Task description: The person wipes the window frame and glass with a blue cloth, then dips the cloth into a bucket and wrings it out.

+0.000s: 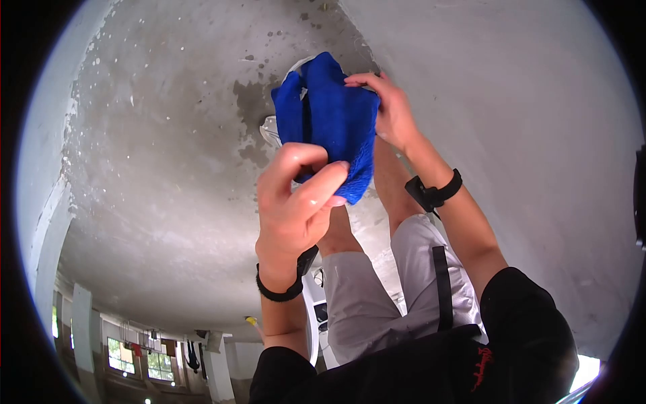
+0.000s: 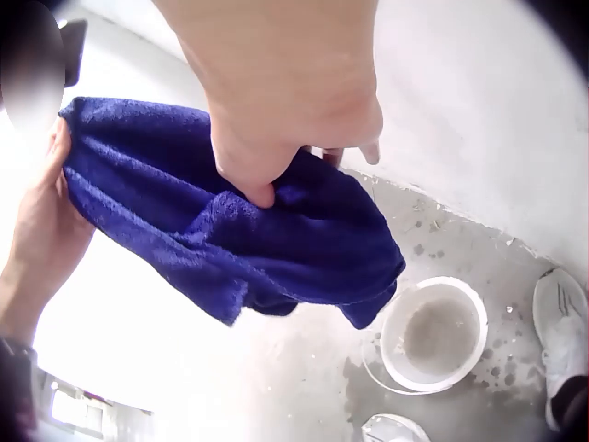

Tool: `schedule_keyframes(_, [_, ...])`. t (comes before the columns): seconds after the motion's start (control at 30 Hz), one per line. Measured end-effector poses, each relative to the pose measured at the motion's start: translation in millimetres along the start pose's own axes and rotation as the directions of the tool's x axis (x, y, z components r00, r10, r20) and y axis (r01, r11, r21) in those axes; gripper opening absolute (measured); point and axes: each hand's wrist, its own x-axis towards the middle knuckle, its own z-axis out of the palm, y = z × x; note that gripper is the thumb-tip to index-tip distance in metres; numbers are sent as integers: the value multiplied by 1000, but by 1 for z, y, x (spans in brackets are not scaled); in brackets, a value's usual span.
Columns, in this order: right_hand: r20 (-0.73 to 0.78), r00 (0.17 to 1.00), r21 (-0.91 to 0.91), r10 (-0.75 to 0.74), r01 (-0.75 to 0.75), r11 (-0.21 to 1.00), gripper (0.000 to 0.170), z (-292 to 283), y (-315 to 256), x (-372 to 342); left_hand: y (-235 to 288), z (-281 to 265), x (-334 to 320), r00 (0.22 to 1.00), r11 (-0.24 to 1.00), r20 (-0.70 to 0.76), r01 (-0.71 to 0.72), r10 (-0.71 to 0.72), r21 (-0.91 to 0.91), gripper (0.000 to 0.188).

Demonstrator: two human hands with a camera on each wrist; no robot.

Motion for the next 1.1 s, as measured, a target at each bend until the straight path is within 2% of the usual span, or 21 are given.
schedule_keyframes(0.07, [-50, 985, 310, 164, -141, 940, 35, 3, 13, 0, -3, -1, -4, 997, 999, -64, 32, -34, -24, 20])
schedule_keyframes(0.13, [-74, 991, 359, 113, -79, 930, 24, 0, 21, -2, -7, 1, -11, 990, 998, -128, 62, -62, -5, 13])
schedule_keyframes(0.17, [-99, 993, 440, 67, -16, 898, 21, -3, 23, -3, -5, 2, -13, 871, 922, -306, 347, -385, -172, 16])
schedule_keyframes(0.2, [-129, 991, 516, 26, 45, 855, 19, -5, 25, -5, -3, 3, -14, 624, 743, -404, 553, -669, -377, 23])
schedule_keyframes(0.27, [-61, 996, 545, 62, -19, 838, 17, -17, 10, -10, -23, -2, -19, 608, 709, -382, 499, -696, -498, 27])
schedule_keyframes(0.33, [10, 996, 569, 90, -79, 818, 16, -27, -14, -12, -32, -1, -16, 486, 565, -353, 410, -800, -716, 27])
schedule_keyframes(0.37, [2, 997, 586, 83, -69, 808, 16, -30, -26, -13, -43, -1, -17, 533, 496, -284, 308, -797, -812, 27])
schedule_keyframes(0.4, [-6, 997, 601, 77, -58, 797, 16, -34, -35, -11, -49, 3, -19, 534, 496, -284, 308, -797, -812, 27])
schedule_keyframes(0.47, [28, 997, 657, 71, -72, 751, 14, -48, -40, -8, -50, 15, -12, 800, 840, -270, 474, -537, -265, 44])
schedule_keyframes(0.53, [62, 996, 708, 61, -88, 701, 12, -56, -49, -5, -49, 24, -9, 782, 831, -282, 514, -555, -212, 50])
schedule_keyframes(0.6, [-67, 982, 663, 175, -88, 744, 12, -61, -66, -4, -62, 28, -9, 736, 768, -218, 610, -641, -197, 30])
schedule_keyframes(0.67, [-110, 967, 574, 231, -128, 809, 8, -71, -81, -1, -66, 25, -3, 768, 816, -275, 549, -579, -183, 18])
schedule_keyframes(0.73, [-227, 912, 228, 342, -292, 929, 5, -76, -84, -1, -61, 17, 7, 708, 798, -378, 573, -596, -185, 18])
schedule_keyframes(0.8, [-287, 900, 188, 330, -285, 940, 10, -72, -85, -4, -60, 9, 16, 686, 802, -436, 572, -582, -171, 20])
schedule_keyframes(0.87, [-343, 883, 152, 320, -284, 947, 17, -64, -77, -8, -61, -1, 23, 678, 833, -573, 554, -460, -14, 17])
schedule_keyframes(0.9, [-456, 884, -128, 101, -177, 976, 15, -57, -68, -12, -57, -3, 26, 682, 837, -592, 546, -429, 23, 19])
schedule_keyframes(0.93, [-498, 856, -408, -141, -88, 909, 14, -50, -58, -16, -53, -2, 29, 683, 836, -590, 548, -431, 23, 19])
schedule_keyframes(1.0, [-483, 856, -473, -186, -76, 878, 20, -39, -43, -25, -48, 1, 35, 724, 952, -641, 304, -253, -32, 22])
schedule_keyframes(1.03, [-434, 877, -517, -206, -56, 854, 22, -36, -36, -29, -44, 0, 37, 781, 967, -602, 249, -167, 55, 20])
schedule_keyframes(1.07, [-383, 896, -559, -222, -33, 829, 24, -32, -29, -33, -46, -2, 37, 781, 967, -602, 248, -167, 53, 20])
schedule_keyframes(1.1, [-373, 895, -572, -245, -14, 820, 28, -28, -23, -35, -49, -6, 37, 845, 987, -534, 68, 21, 147, 18])
